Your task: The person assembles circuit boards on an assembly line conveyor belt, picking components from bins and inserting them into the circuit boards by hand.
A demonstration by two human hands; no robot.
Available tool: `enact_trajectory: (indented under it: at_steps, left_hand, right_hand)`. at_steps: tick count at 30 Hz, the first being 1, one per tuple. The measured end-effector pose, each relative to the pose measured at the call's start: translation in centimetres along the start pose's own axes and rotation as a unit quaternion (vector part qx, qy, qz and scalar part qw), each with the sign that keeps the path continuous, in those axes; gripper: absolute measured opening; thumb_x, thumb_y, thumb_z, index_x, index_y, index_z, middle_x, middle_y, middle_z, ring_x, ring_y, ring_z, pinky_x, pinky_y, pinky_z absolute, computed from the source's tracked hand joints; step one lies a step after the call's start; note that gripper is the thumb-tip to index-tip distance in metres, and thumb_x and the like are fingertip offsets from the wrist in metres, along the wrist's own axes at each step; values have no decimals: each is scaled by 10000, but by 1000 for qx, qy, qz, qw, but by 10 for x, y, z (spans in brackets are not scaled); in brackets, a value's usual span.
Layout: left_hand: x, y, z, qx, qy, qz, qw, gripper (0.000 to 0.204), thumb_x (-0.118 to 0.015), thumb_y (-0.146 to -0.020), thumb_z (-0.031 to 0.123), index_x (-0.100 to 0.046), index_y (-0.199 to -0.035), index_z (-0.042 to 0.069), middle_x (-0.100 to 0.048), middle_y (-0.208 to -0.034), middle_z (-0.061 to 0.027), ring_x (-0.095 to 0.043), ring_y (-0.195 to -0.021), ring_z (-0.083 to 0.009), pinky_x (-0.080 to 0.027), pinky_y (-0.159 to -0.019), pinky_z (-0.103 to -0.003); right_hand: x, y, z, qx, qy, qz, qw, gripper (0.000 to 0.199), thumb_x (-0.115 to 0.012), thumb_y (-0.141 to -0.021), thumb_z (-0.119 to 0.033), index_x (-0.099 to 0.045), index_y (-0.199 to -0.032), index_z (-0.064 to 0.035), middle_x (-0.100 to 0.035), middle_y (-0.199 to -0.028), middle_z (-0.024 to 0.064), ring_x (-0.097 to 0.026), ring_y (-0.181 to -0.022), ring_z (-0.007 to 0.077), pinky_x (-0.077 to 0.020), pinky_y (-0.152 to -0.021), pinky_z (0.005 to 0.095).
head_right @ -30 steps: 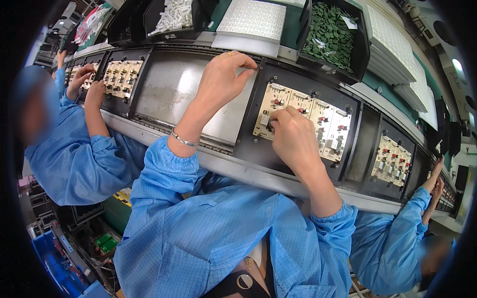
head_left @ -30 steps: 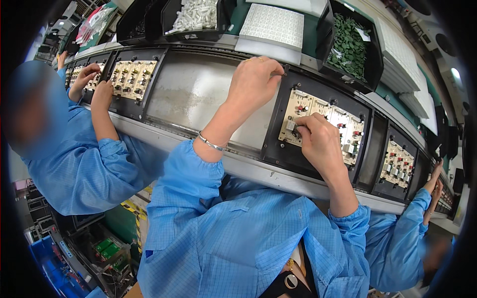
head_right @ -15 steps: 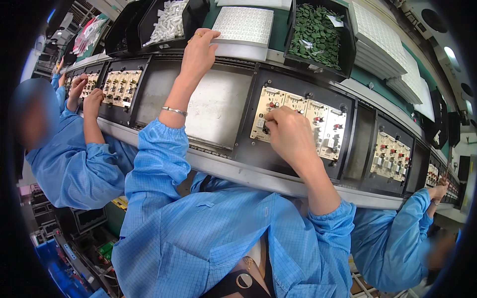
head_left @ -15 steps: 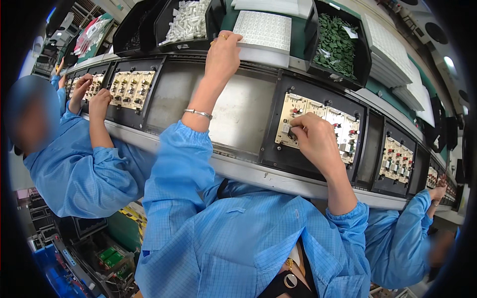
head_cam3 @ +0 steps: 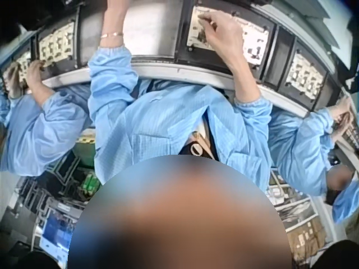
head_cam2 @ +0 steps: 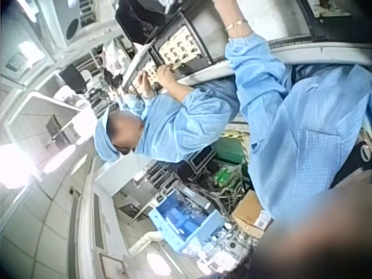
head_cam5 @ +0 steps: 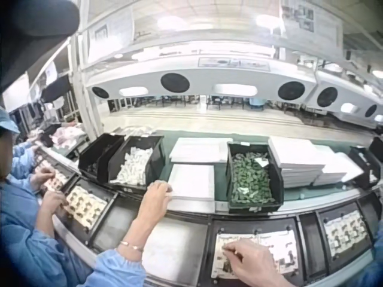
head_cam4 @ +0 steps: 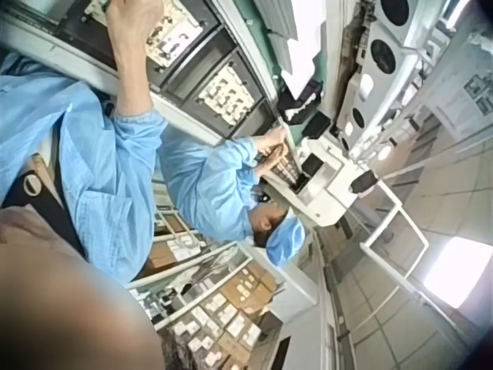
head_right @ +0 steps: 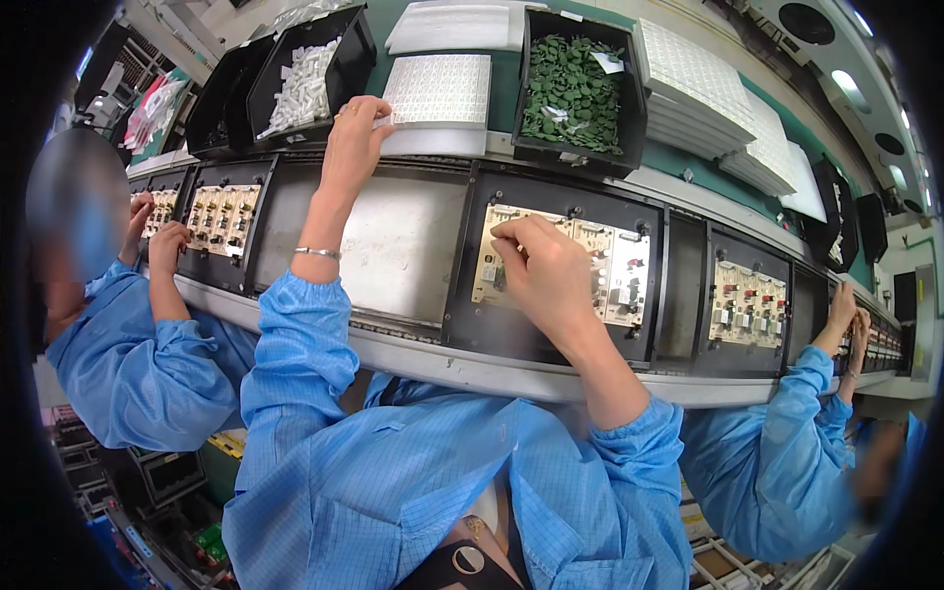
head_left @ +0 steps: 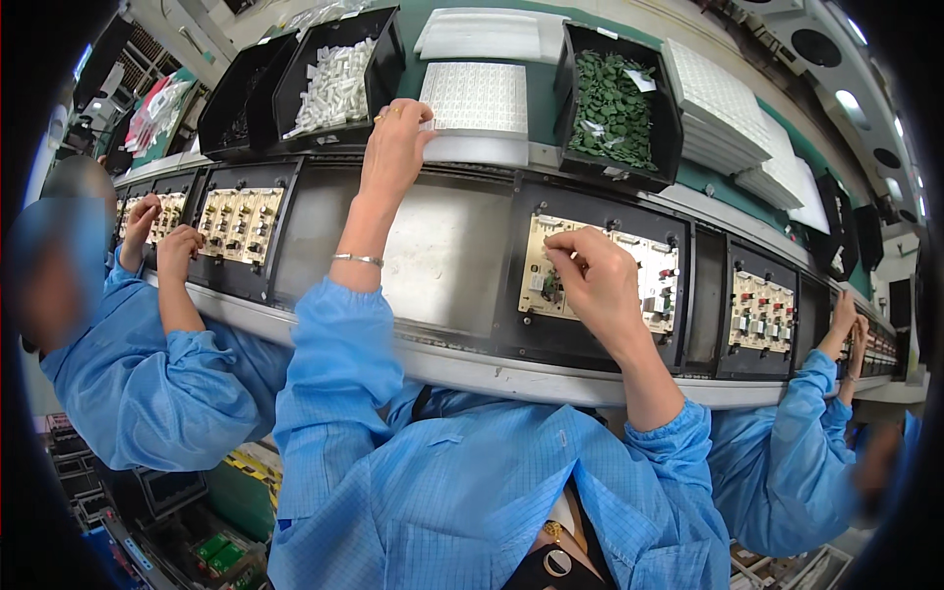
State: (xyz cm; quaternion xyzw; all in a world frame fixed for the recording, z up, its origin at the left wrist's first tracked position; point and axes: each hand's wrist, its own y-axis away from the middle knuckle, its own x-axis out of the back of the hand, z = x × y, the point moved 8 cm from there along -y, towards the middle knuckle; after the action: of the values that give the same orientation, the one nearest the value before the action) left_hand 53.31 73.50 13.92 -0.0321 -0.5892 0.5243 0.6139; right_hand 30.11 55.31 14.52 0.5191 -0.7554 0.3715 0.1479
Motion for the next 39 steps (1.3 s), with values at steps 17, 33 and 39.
enact_trajectory:
  at_steps: [17,33,39]
  left_hand:
    - [15,41,129,-108,171,-37,979,350,-816,-773,138,-710,-1105,105,-710,-1018,-71,-672,-939,-293,-572,-779,-406]
    - [9,46,120,-139,190,-67,970,277,-783,-828,171,-728,-1093,110,-715,-982,-78,-674,-919,-295,-553,-787,-403]
    - [12,46,117,-136,188,-76,970,260,-780,-829,192,-728,-1068,107,-721,-998,-68,-672,-946,-288,-543,-833,-405]
  right_hand:
    - [30,-37,-8,49,174,85,980,212,-698,-889,-22,-684,-1100,-17,-704,-1170,130,-722,-939,309,-573,-786,385]
    - [18,-155,87,-51,410,-98,905,225,-683,-712,-97,-699,-897,31,-678,-1025,257,-660,-987,444,-544,-913,489]
    - [11,-164,89,-66,409,-122,902,289,-656,-732,-136,-666,-940,64,-677,-1029,293,-662,-1011,450,-541,-923,497]
